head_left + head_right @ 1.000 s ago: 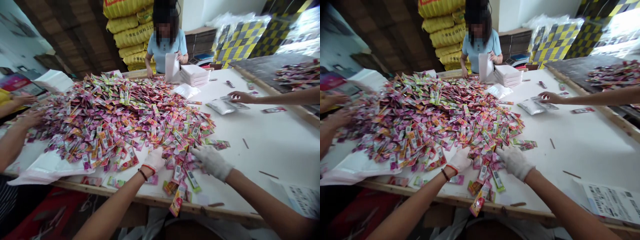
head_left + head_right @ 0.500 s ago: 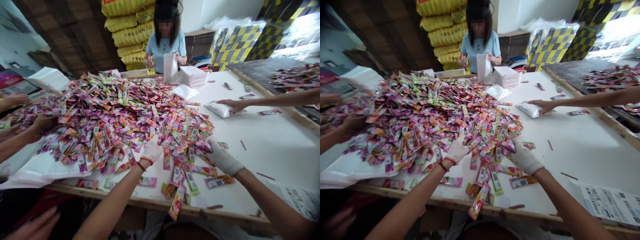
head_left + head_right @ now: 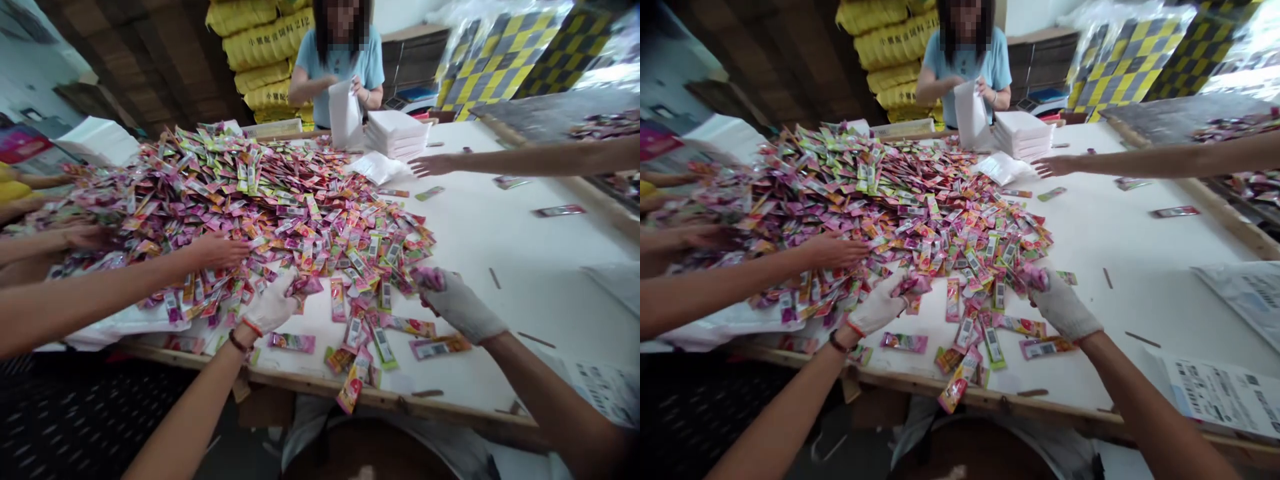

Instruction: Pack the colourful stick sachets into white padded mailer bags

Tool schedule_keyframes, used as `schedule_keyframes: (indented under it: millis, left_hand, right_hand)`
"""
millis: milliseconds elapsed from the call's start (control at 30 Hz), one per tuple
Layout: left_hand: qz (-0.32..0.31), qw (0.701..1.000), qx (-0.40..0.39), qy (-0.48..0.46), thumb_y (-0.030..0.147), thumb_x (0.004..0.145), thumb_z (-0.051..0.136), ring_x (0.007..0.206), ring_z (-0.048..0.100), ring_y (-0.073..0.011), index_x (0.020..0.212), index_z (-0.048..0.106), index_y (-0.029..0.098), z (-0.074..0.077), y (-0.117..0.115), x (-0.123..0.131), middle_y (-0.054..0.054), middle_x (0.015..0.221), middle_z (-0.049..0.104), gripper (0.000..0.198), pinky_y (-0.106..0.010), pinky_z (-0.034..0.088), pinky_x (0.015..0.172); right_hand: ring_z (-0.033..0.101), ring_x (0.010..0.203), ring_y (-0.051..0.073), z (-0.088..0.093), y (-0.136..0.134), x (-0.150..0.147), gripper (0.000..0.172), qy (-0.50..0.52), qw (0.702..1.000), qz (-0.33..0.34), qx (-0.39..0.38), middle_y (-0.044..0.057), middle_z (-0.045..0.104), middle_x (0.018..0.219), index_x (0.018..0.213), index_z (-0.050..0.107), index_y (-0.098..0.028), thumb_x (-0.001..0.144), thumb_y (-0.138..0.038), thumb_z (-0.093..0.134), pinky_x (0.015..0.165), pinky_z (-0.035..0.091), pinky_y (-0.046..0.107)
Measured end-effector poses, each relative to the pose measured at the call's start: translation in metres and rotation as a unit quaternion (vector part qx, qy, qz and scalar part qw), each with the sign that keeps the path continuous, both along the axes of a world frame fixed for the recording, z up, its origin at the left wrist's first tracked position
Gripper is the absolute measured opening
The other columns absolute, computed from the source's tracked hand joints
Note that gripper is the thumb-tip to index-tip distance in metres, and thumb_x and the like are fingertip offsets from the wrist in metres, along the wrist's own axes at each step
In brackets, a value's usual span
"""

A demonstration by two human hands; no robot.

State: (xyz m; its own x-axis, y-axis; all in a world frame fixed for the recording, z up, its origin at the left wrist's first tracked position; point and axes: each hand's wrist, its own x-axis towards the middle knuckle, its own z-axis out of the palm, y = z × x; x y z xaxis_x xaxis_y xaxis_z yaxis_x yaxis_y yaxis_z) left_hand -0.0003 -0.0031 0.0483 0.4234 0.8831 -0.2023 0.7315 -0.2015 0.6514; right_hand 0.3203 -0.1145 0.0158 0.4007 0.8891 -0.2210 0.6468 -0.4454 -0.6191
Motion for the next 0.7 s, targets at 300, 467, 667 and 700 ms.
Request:
schedule_keyframes:
  millis: [300, 467, 667, 700]
  left_hand:
    - [-0.167, 0.965, 0.055, 0.193, 0.008, 0.065, 0.052, 0.089, 0.053, -0.0214, 0.077, 0.058, 0.019, -0.036, -0.052, -0.036, -0.007, 0.091, 0.059, 0.017, -0.033, 0.04, 0.081]
    - [-0.08, 0.996, -0.022, 0.045, 0.016, 0.074, 0.051, 0.078, 0.051, -0.015, 0.085, 0.054, 0.019, -0.023, -0.051, -0.019, -0.001, 0.081, 0.056, 0.012, -0.025, 0.041, 0.074]
    - [0.0, 0.999, -0.051, -0.009, 0.029, 0.073, 0.058, 0.061, 0.044, -0.0098, 0.084, 0.048, 0.02, -0.031, -0.065, 0.057, 0.004, 0.069, 0.05, 0.017, -0.02, 0.034, 0.055]
    - [0.0, 0.999, -0.041, 0.02, 0.029, 0.072, 0.06, 0.062, 0.046, -0.0105, 0.086, 0.049, 0.02, -0.036, -0.067, 0.069, 0.003, 0.071, 0.052, 0.02, -0.021, 0.034, 0.054]
  right_hand:
    - [0.055, 0.058, 0.015, -0.023, 0.039, -0.044, 0.008, -0.016, 0.998, 0.02, -0.051, 0.002, 0.061, 0.061, 0.072, 0.059, -0.019, 0.066, -0.024, 0.057, 0.05, 0.036, 0.023]
    - [0.058, 0.067, 0.019, 0.0, 0.014, -0.006, 0.018, -0.101, 0.994, 0.039, -0.022, 0.005, 0.065, 0.072, 0.082, 0.061, -0.018, 0.066, -0.025, 0.056, 0.058, 0.039, 0.026]
    - [0.061, 0.091, 0.023, -0.009, -0.022, -0.009, 0.048, -0.137, 0.967, 0.208, -0.056, 0.012, 0.067, 0.105, 0.116, 0.056, -0.015, 0.068, -0.016, 0.055, 0.075, 0.042, 0.028]
    - [0.061, 0.092, 0.024, -0.014, -0.024, -0.014, 0.046, -0.147, 0.96, 0.226, -0.071, 0.013, 0.067, 0.106, 0.116, 0.057, -0.014, 0.07, -0.018, 0.056, 0.077, 0.042, 0.029]
